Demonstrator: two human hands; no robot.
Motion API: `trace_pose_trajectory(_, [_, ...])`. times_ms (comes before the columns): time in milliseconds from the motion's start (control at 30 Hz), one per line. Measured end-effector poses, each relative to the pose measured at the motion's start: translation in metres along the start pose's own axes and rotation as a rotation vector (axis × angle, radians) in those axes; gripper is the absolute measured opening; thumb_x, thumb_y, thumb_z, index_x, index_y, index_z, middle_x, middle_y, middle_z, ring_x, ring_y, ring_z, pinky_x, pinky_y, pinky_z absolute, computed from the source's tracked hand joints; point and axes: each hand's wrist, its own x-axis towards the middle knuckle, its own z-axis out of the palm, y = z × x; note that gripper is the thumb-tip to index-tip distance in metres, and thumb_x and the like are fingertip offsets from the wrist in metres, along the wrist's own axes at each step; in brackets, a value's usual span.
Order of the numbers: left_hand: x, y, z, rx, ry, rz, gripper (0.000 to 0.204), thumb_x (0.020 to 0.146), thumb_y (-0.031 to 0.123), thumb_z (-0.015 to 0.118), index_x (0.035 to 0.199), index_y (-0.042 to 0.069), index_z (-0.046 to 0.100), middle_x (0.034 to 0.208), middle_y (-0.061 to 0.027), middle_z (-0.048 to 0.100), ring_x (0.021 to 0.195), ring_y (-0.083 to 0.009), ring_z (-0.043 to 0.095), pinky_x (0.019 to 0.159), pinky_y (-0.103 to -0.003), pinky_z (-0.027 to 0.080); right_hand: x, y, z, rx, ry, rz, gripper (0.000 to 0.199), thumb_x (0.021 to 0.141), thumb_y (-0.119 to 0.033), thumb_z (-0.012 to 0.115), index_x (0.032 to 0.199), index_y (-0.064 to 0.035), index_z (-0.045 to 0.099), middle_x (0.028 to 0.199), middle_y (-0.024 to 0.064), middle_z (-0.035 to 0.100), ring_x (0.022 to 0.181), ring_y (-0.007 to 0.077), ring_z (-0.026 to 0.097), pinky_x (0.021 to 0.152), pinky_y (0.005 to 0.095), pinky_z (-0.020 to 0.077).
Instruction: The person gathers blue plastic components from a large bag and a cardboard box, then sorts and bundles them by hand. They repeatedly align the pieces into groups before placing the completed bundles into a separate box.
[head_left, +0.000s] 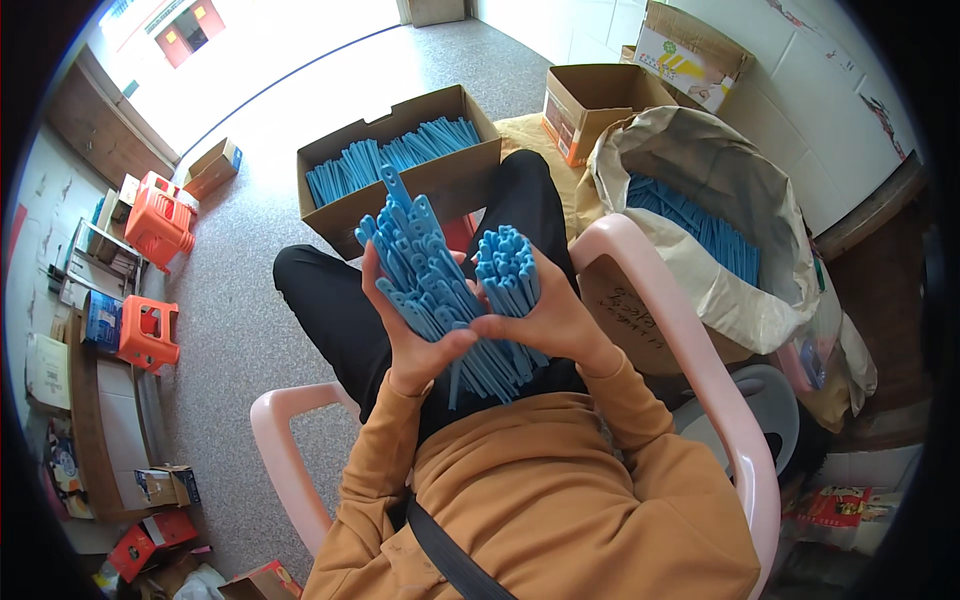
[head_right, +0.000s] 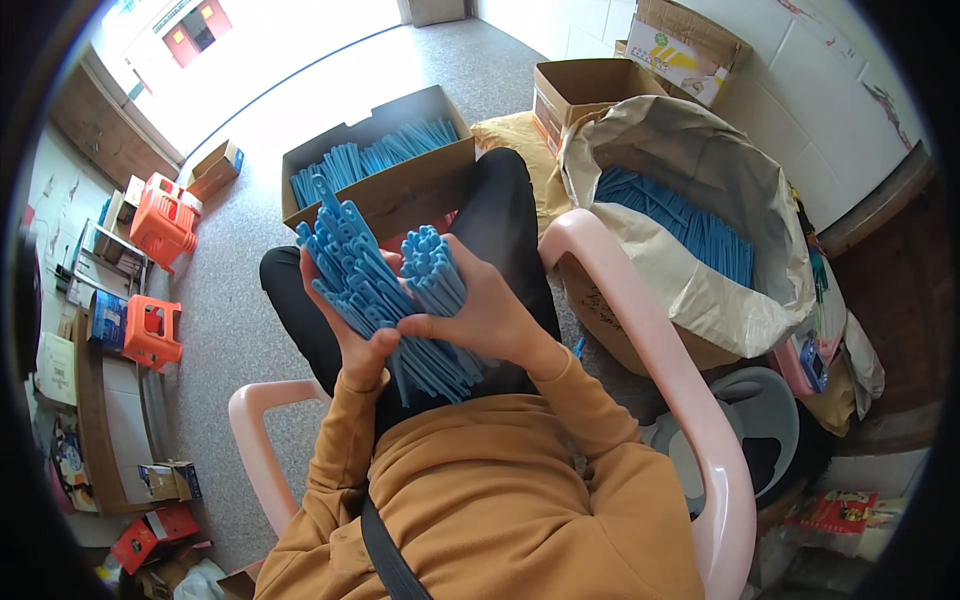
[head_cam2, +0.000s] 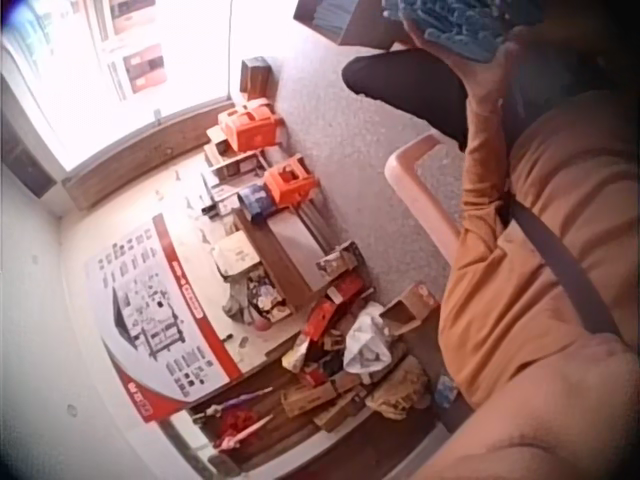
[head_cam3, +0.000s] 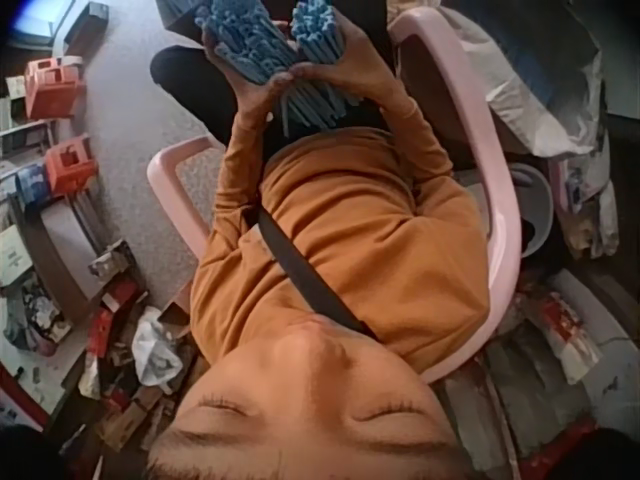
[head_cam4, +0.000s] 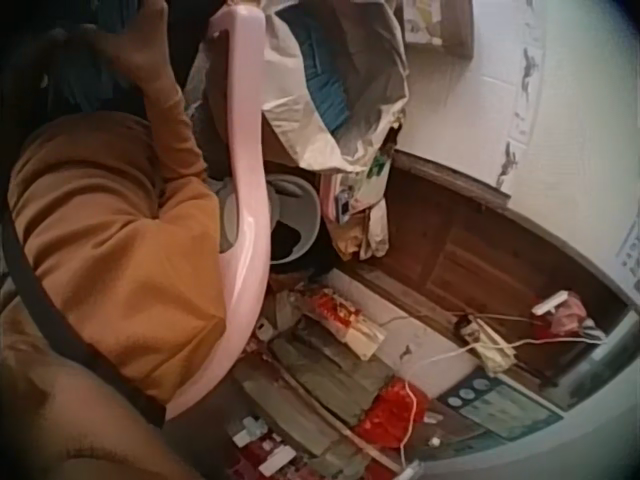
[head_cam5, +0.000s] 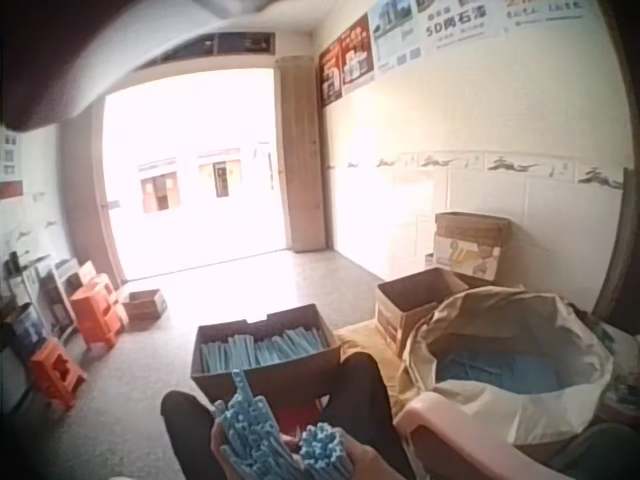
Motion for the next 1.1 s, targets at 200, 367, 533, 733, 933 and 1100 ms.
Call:
trace_pose_trajectory(200, [-0.01, -0.005, -0.008, 0.012, 0.033, -0.021, 0.113, 0.058, 0.01, 0.08, 0.136, 0.023, -0.001, 0.119, -0.0162, 0.037, 0.103, -0.0251, 0.049, 0.083, -0.041, 0.048, -0.002, 0.009, 0.006, 0.037, -0.024, 0.045, 0.056, 0.062, -0.011, 0.08, 0.108, -0.0037, 0.048, 0.09, -0.0001, 0.056, 0.081, 0.0054, 0.053, 0.074, 0.0214, 0.0448])
trace_pose_trajectory(367, [-0.015, -0.002, -0.006, 0.01, 0.017, -0.055, 0.111, 0.059, 0.006, 0.077, 0.136, 0.022, -0.001, 0.116, -0.0162, 0.04, 0.099, -0.0239, 0.051, 0.082, -0.039, 0.047, -0.003, 0.017, 0.017, 0.119, 0.058, 0.053, 0.051, 0.063, -0.012, 0.079, 0.105, -0.0027, 0.051, 0.088, 0.0009, 0.058, 0.081, 0.0058, 0.054, 0.074, 0.022, 0.0453])
trace_pose_trajectory(533, [-0.016, 0.0, -0.001, 0.007, 0.103, -0.203, 0.109, 0.06, 0.004, 0.074, 0.136, 0.021, -0.001, 0.108, -0.0151, 0.047, 0.096, -0.0231, 0.053, 0.081, -0.038, 0.046, -0.005, 0.017, 0.013, 0.032, 0.055, 0.101, 0.042, 0.067, -0.013, 0.075, 0.1, -0.0007, 0.053, 0.084, 0.0018, 0.058, 0.077, 0.0061, 0.054, 0.071, 0.0218, 0.0458])
trace_pose_trajectory(733, [-0.017, -0.001, -0.005, -0.018, 0.142, -0.268, 0.105, 0.06, 0.003, 0.07, 0.136, 0.022, 0.0, 0.106, -0.0149, 0.048, 0.096, -0.0233, 0.053, 0.081, -0.037, 0.047, -0.009, 0.013, 0.014, 0.2, 0.05, 0.222, 0.037, 0.073, -0.009, 0.067, 0.103, -0.001, 0.047, 0.085, 0.0032, 0.056, 0.064, 0.0077, 0.055, 0.058, 0.0217, 0.0461])
trace_pose_trajectory(933, [-0.021, 0.001, -0.017, -0.129, 0.251, -0.308, 0.114, 0.058, 0.01, 0.072, 0.138, 0.025, -0.008, 0.101, -0.0135, 0.048, 0.089, -0.0223, 0.053, 0.077, -0.036, 0.048, 0.003, 0.004, 0.03, 0.162, 0.062, 0.189, 0.035, 0.075, -0.002, 0.063, 0.104, -0.0029, 0.044, 0.083, 0.0029, 0.054, 0.061, 0.0077, 0.055, 0.051, 0.0195, 0.0458])
trace_pose_trajectory(1100, [-0.035, 0.003, -0.046, -0.276, 0.172, -0.511, 0.116, 0.055, 0.013, 0.073, 0.137, 0.025, -0.009, 0.101, -0.0139, 0.049, 0.088, -0.022, 0.054, 0.075, -0.035, 0.048, -0.007, 0.002, 0.053, 0.204, 0.126, 0.135, 0.03, 0.075, -0.002, 0.064, 0.1, -0.0018, 0.047, 0.081, 0.0029, 0.054, 0.056, 0.0086, 0.056, 0.048, 0.0205, 0.0473])
